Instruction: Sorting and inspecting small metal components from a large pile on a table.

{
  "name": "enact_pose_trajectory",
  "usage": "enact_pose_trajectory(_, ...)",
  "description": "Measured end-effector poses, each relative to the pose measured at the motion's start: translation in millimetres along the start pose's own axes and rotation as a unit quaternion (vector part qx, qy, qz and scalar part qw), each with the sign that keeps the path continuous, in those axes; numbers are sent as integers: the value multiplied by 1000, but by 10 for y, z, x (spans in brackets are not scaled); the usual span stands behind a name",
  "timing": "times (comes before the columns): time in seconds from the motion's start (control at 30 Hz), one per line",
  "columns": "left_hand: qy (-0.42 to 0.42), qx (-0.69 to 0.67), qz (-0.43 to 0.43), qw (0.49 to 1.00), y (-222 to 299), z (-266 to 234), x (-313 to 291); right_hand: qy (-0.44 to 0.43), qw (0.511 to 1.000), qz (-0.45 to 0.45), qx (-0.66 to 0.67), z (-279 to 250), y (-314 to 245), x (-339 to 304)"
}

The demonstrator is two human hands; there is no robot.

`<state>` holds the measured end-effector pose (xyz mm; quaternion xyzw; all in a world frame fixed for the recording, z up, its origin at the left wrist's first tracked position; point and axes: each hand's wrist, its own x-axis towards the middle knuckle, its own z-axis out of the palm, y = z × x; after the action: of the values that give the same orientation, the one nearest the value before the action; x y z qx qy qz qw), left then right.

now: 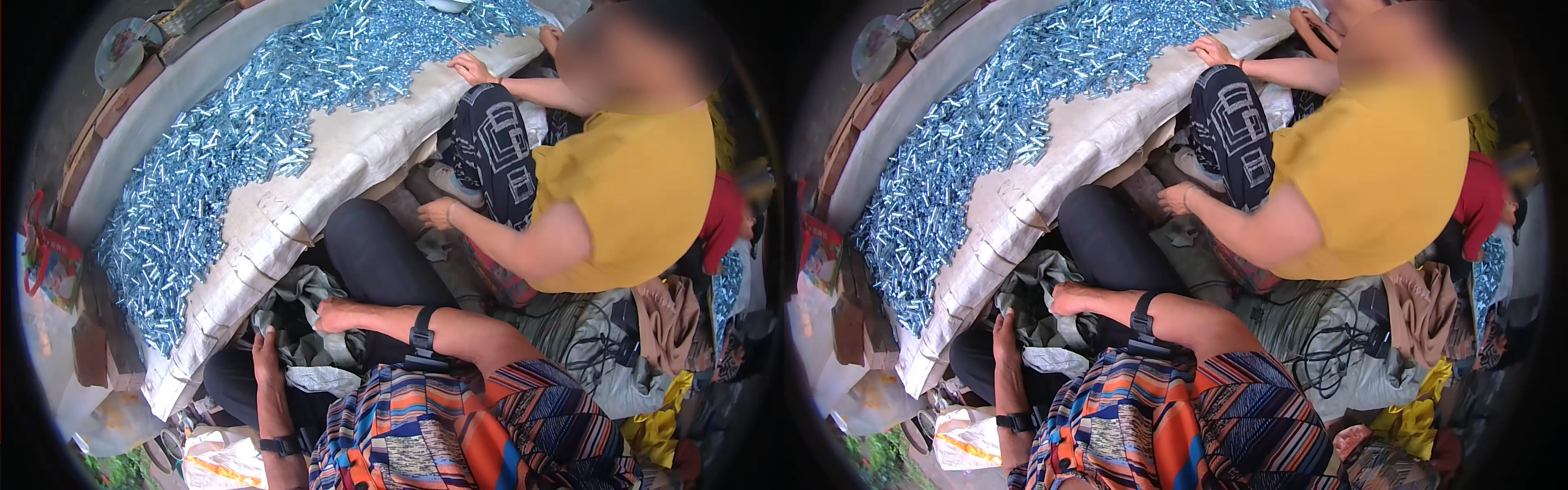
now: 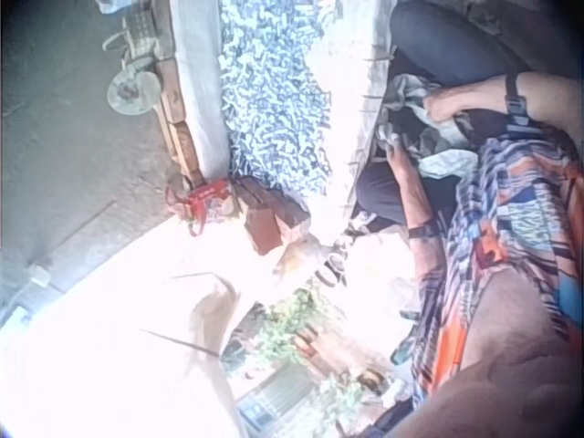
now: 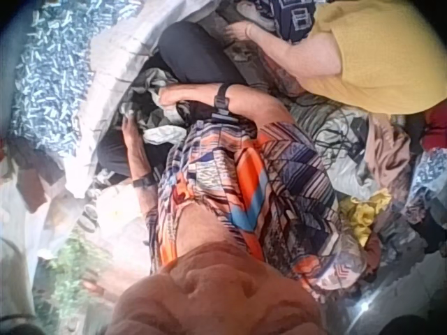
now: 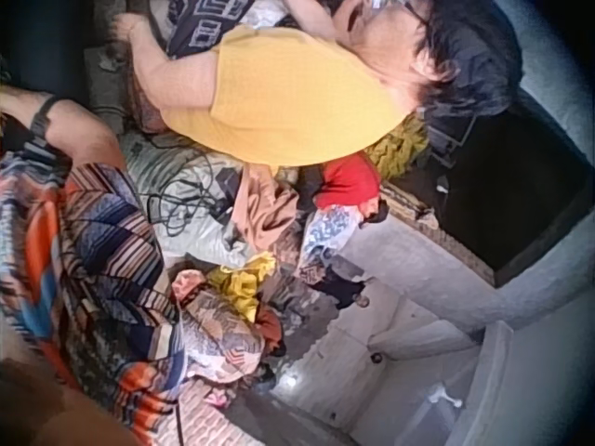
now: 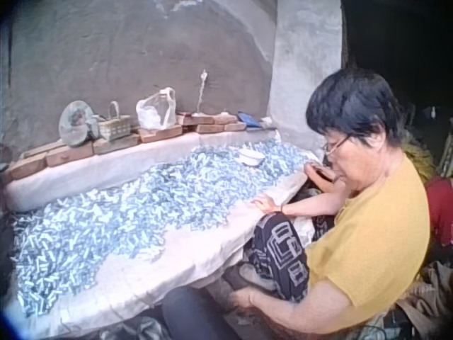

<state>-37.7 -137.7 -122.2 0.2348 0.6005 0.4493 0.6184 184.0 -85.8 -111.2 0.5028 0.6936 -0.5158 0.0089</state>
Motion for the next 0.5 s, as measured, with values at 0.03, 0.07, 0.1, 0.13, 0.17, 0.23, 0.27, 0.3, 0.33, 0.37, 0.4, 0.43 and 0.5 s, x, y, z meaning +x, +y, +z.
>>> enact_pose_trajectory(0.03, -5, 0, 1, 1000, -1, 4, -3, 2, 1000, 1, 3, -1, 7, -9)
enact_pose_trajectory(0.07, -7, 3, 1, 1000, 0, 10, -3, 0, 1000, -7, 5, -4, 11, -14)
enact_pose_trajectory(0.1, -12, 2, 1, 1000, 4, 18, -4, -3, 1000, -14, 7, -9, 14, -18)
enact_pose_trajectory(0.13, -16, 4, 0, 1000, 2, 13, 6, 0, 1000, -14, 12, -10, -1, -32)
enact_pose_trajectory(0.17, -18, 10, 0, 1000, 0, 8, 11, -2, 1000, -17, 7, 2, -24, -49)
enact_pose_trajectory(0.23, -22, 22, -4, 1000, 5, 12, 9, -1, 1000, -19, 8, 21, -53, -60)
enact_pose_trajectory(0.27, -26, 27, -5, 999, 2, 29, 4, -3, 999, -36, -14, 36, -67, -50)
enact_pose_trajectory(0.3, -14, 37, -3, 999, -10, 51, -3, -5, 998, -52, -36, 55, -81, -45)
enact_pose_trajectory(0.33, 0, 46, 2, 999, -14, 55, -6, 6, 998, -60, -31, 79, -100, -53)
enact_pose_trajectory(0.37, -1, 49, 2, 999, -10, 47, -1, 6, 997, -67, -41, 102, -121, -58)
enact_pose_trajectory(0.4, -8, 58, -4, 998, -4, 37, 7, -1, 997, -59, -48, 107, -136, -48)
enact_pose_trajectory(0.43, -15, 66, -11, 998, 0, 23, 10, -9, 997, -52, -53, 112, -153, -40)
enact_pose_trajectory(0.5, -18, 69, -11, 997, -17, -3, 10, -3, 997, -53, -55, 135, -165, -45)
